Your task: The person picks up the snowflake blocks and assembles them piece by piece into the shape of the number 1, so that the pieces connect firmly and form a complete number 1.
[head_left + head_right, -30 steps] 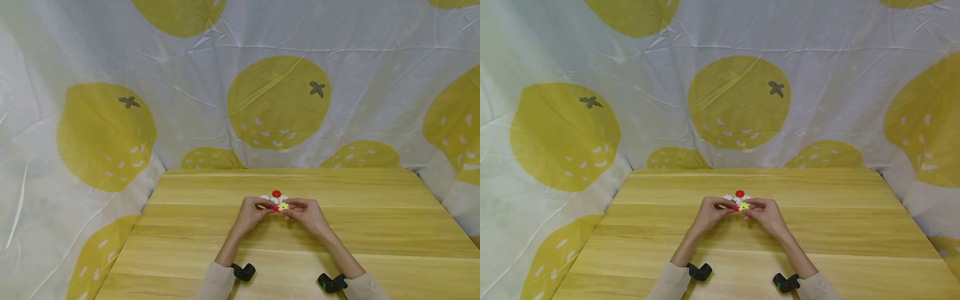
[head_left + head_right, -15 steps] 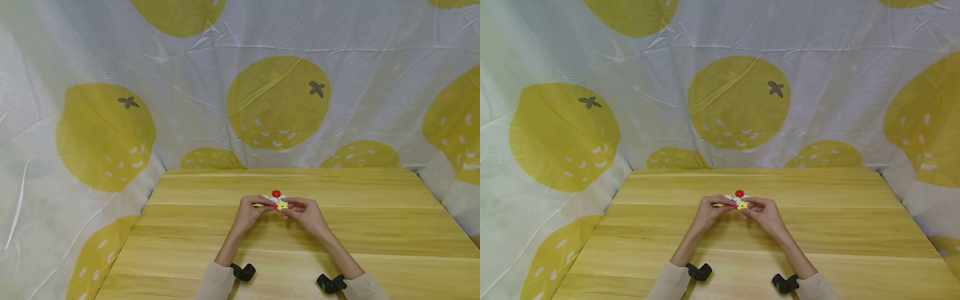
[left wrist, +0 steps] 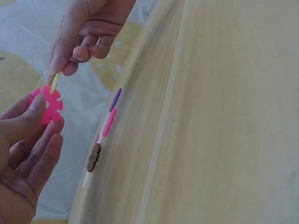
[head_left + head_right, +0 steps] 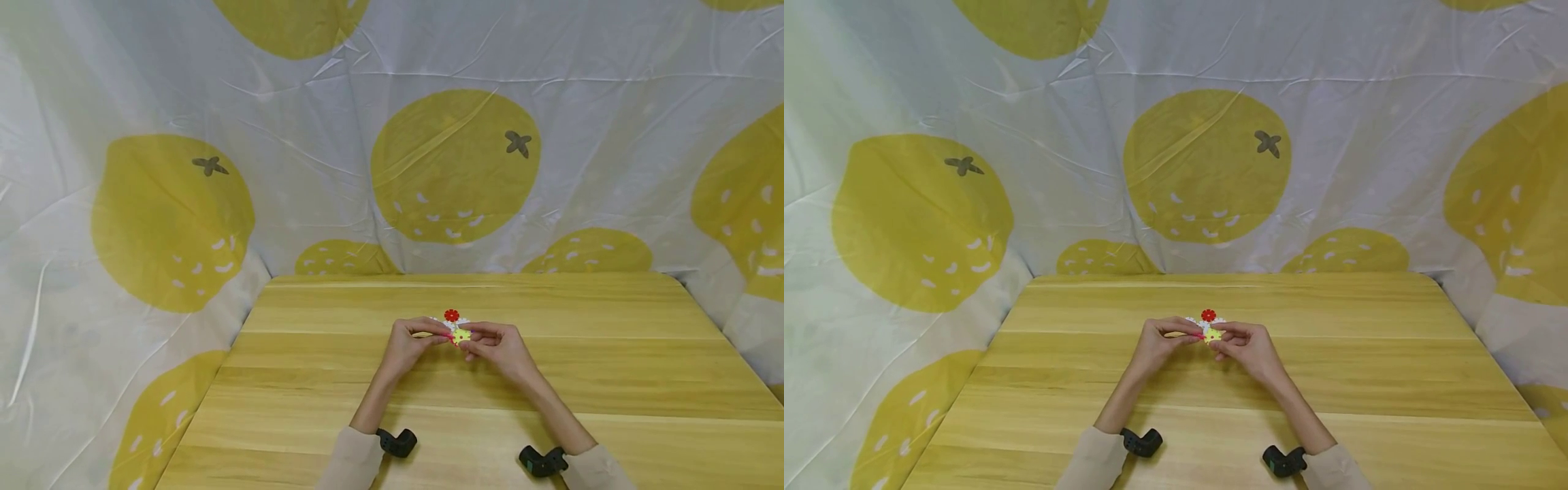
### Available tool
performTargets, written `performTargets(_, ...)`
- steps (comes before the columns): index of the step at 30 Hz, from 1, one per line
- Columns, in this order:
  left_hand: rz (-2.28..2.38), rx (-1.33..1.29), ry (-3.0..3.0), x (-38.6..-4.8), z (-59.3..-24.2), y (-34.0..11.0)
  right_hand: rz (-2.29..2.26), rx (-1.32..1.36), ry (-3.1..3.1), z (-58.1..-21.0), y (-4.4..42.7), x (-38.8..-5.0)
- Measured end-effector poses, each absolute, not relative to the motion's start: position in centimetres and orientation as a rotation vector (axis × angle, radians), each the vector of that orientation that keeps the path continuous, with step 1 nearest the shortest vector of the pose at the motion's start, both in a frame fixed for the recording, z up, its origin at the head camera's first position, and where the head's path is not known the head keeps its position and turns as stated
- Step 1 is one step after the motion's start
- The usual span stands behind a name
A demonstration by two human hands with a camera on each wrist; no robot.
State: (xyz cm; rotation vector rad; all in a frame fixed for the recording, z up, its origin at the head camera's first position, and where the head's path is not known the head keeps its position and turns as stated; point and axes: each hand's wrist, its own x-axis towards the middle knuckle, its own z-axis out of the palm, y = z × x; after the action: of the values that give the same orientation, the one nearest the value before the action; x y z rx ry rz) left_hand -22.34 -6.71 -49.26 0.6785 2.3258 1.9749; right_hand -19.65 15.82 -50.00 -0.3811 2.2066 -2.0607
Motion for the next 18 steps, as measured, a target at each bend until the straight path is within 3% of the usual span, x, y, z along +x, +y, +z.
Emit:
performTargets(11,1.989,0.684,2.308,-22.27,-49.55,-6.68,-2.088,-0.466,2.229,-50.48,15.91,-19.63)
performTargets(18,2.025,0.542,2.304,-22.1,-49.51,-6.41,-2.057,-0.416,2.251,-50.47,15.78,-19.63)
